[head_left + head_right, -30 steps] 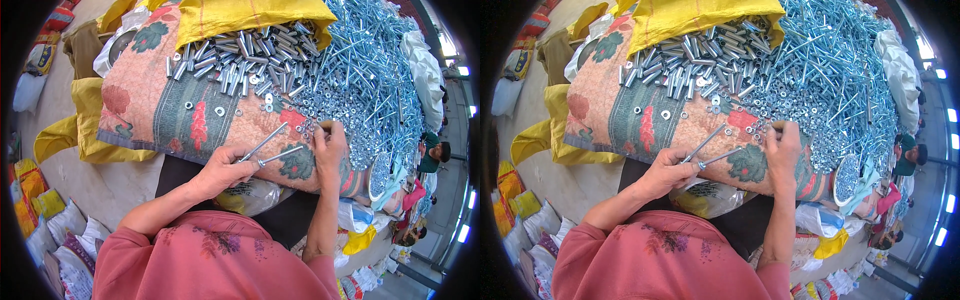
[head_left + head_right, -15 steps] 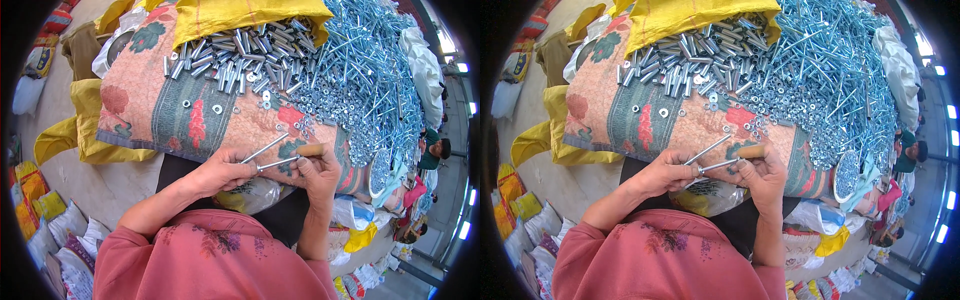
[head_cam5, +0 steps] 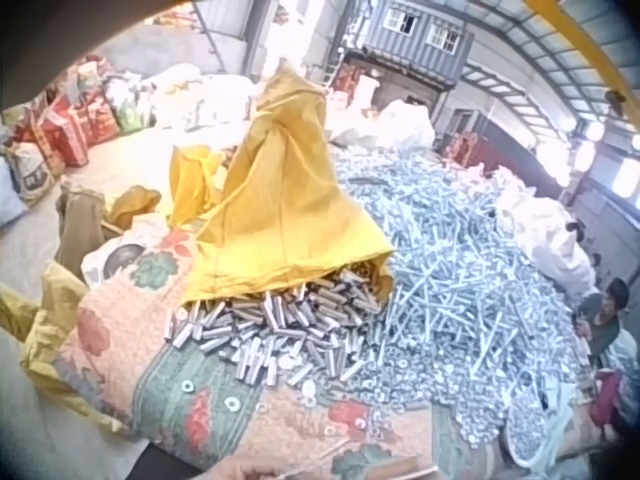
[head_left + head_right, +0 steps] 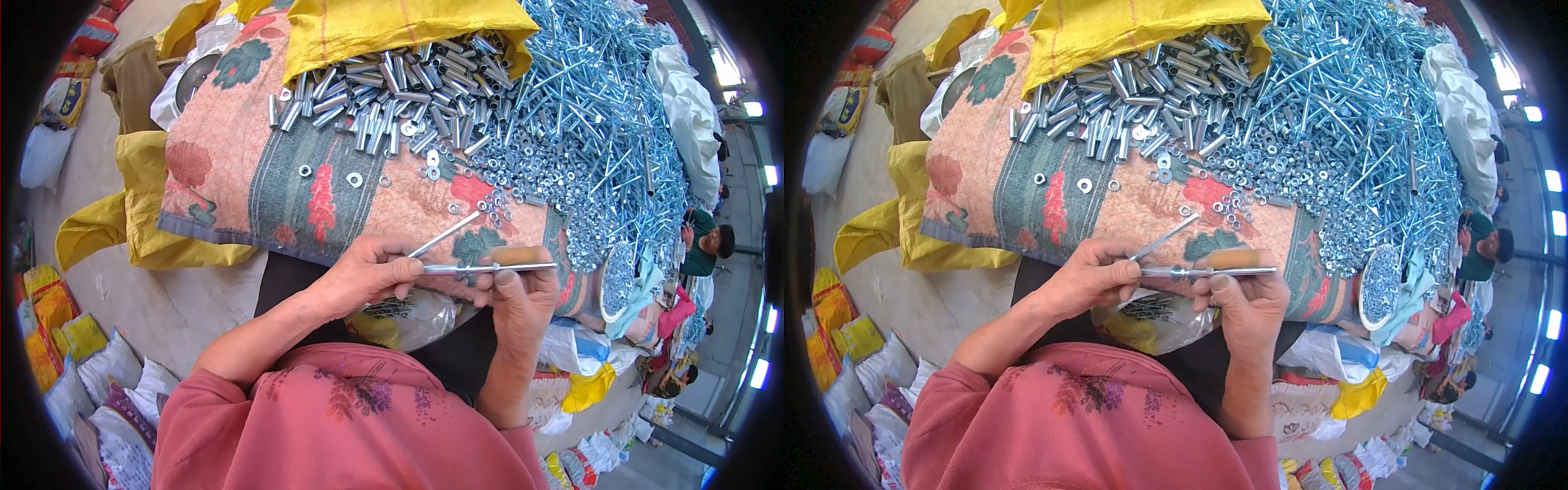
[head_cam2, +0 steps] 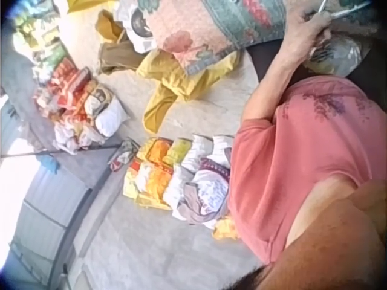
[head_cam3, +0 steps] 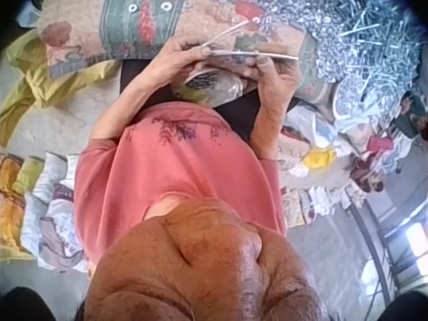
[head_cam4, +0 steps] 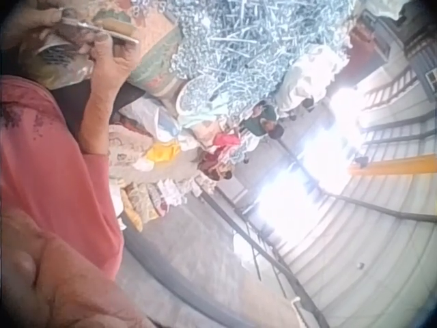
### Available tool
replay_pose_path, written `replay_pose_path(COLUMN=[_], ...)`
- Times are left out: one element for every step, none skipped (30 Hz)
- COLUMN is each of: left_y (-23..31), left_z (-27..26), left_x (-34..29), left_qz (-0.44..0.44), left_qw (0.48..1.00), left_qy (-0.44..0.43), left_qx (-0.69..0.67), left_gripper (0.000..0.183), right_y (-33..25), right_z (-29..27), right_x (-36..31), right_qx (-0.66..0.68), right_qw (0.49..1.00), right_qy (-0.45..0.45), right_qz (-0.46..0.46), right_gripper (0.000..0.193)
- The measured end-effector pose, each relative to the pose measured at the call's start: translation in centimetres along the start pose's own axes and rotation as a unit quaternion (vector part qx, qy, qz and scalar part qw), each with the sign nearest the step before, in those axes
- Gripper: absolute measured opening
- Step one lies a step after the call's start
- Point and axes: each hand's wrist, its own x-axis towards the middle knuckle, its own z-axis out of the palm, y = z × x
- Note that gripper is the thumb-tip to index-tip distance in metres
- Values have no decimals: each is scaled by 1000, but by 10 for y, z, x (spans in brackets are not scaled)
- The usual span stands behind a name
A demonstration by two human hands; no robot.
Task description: The person assembles metal rods by hand, threading bolts, washers, and nuts onto them.
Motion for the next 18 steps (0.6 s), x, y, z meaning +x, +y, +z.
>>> replay_pose_path(left_y=[-3, -7, -9, -10, -11, -12, -12, -12, -11, -11, -13, -18, -21, -23, -24, -25, -24, -20], left_z=[0, 1, 3, 6, 9, 11, 11, 11, 12, 12, 13, 12, 12, 11, 9, 8, 10, 12], left_x=[2, 3, 3, 3, 4, 4, 4, 4, 4, 3, 4, 5, 6, 6, 5, 4, 2, 1], left_qz=[1, 9, 17, 18, 29, 40, 41, 48, 54, 61, 62, 40, 18, 19, -4, -28, -28, -3], left_qw=[1000, 1000, 1000, 1000, 999, 998, 998, 997, 995, 993, 993, 998, 1000, 1000, 1000, 998, 998, 999], left_qy=[-1, 0, 3, 3, 16, 29, 28, 32, 36, 41, 39, 14, -11, -12, -3, 7, 7, 49], left_qx=[0, -5, -9, -8, 18, 43, 42, 59, 75, 91, 91, 42, -6, -6, -30, -54, -54, -10], left_gripper=[24, 23, 23, 23, 23, 24, 24, 25, 26, 27, 27, 25, 23, 23, 23, 23, 23, 22], right_y=[-2, 0, 5, 11, 21, 24, 27, 28, 27, 26, 24, 23, 25, 28, 30, 30, 29, 29], right_z=[-2, -1, 0, -1, -6, -6, -6, -5, -4, -3, -2, -2, -4, -6, -7, -6, -3, -2], right_x=[1, 0, 0, 0, -2, -2, -2, -2, -3, -3, -4, -4, -3, -2, -2, -3, -3, -3], right_qx=[17, 16, -2, -20, -18, -19, -48, -78, -62, -63, -58, -52, -52, -53, -53, -53, -62, -71], right_qw=[1000, 1000, 999, 998, 997, 997, 997, 996, 997, 997, 996, 996, 996, 995, 995, 995, 995, 994], right_qy=[-10, -9, -24, -38, -42, -43, -38, -34, -24, -24, -29, -34, -35, -46, -56, -55, -50, -44], right_qz=[-1, -2, 25, 51, 59, 58, 46, 33, 50, 49, 60, 71, 70, 65, 61, 61, 67, 73], right_gripper=[13, 13, 13, 14, 15, 15, 15, 14, 15, 15, 15, 15, 15, 17, 18, 18, 19, 19])
